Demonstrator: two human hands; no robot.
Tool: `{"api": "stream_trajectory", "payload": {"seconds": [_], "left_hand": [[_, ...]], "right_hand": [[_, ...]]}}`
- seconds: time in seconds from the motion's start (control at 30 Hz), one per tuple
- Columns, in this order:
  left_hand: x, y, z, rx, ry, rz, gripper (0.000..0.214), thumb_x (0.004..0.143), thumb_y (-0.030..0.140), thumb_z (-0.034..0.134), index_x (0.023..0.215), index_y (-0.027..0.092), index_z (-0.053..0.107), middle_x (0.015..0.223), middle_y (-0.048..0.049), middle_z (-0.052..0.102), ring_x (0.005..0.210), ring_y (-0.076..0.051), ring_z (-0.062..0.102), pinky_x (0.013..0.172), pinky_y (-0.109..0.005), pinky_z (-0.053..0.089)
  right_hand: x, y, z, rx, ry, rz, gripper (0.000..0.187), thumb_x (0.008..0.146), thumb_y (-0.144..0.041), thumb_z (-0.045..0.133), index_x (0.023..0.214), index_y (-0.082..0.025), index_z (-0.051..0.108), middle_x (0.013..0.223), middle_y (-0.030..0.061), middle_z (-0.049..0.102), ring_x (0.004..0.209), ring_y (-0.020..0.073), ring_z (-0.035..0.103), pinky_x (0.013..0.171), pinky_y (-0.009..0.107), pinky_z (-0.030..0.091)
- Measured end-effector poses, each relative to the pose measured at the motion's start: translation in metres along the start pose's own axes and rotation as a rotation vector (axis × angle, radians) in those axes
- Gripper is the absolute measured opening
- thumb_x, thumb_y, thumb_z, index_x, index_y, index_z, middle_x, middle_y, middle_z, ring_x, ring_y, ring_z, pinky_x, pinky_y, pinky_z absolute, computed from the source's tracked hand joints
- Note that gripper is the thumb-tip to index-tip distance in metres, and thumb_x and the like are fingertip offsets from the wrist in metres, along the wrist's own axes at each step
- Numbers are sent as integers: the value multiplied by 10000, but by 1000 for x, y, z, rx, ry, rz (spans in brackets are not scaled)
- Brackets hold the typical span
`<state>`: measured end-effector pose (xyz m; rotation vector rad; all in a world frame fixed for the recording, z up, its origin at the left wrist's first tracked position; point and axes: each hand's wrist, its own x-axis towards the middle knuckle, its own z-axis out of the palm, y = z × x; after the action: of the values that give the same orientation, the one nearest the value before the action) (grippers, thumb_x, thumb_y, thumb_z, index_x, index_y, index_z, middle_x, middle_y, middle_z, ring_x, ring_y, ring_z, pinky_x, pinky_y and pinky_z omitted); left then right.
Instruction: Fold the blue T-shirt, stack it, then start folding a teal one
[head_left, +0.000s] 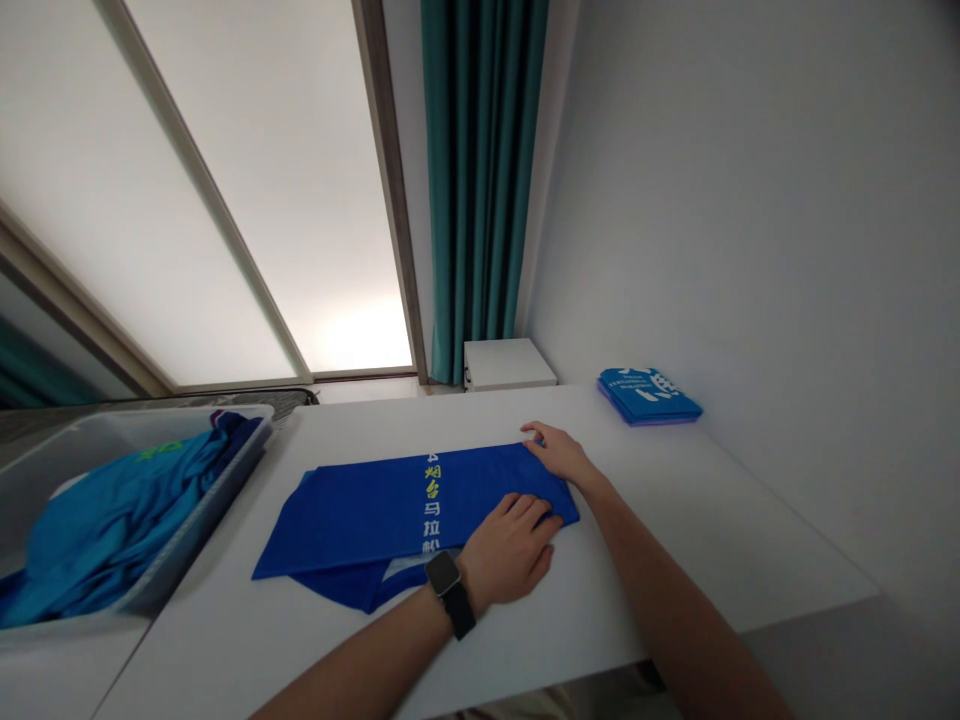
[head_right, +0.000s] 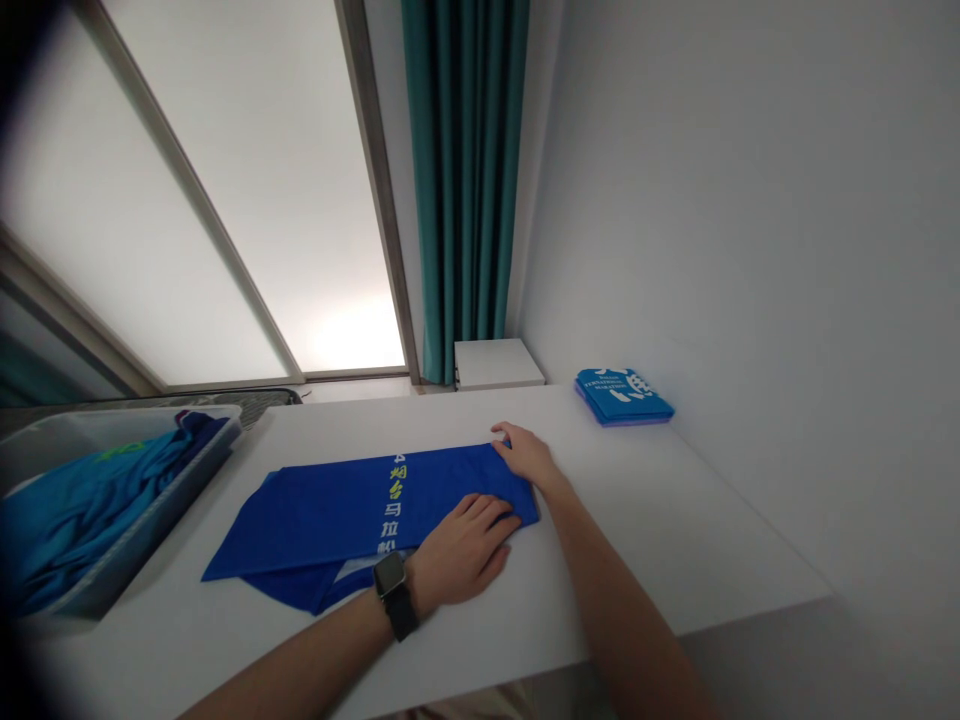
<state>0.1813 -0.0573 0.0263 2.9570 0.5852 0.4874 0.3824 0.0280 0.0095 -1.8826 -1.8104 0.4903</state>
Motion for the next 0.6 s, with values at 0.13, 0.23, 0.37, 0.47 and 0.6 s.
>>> {"api": "stream_trajectory", "payload": {"seconds": [0.13,0.23,0.37,0.47,0.6], "left_hand": [[0,0,-1,-4,6,-1,322,945,271,460,1253,191,508,1193,-88,561,1109,-229,501,998,-393,377],[0,1,-2,-7,-1,-4,318,941,271,466,1244,188,515,1189,-91,560,1101,-232,504,997,-395,377],[0,1,-2,-16,-8,-13,328,938,273,471,1250,183,514,1189,-92,564,1100,-240,504,994,-398,380],[0,1,0,-21,-5,-12,331,935,271,473,1250,180,517,1187,-96,572,1097,-241,511,992,-402,386],[0,0,-1,-41,37,-39,336,942,294,474,1257,185,520,1183,-94,592,1104,-235,526,1000,-406,395]], "right_hand": [[4,3,5,-78,-10,-155,301,899,-227,487,1160,-213,636,960,28,687,815,155,609,774,273,441],[7,7,9,-114,4,-195,259,913,-192,460,1080,-204,658,1033,49,680,932,165,604,860,299,423],[8,9,12,-181,49,-197,192,931,-215,476,962,-202,666,1023,66,660,996,194,575,888,331,387],[6,9,13,-220,85,-196,178,937,-230,484,932,-195,658,999,71,645,968,200,565,867,330,381],[3,12,11,-243,137,-185,205,950,-238,456,940,-200,657,991,74,641,966,209,557,863,334,386]]}}
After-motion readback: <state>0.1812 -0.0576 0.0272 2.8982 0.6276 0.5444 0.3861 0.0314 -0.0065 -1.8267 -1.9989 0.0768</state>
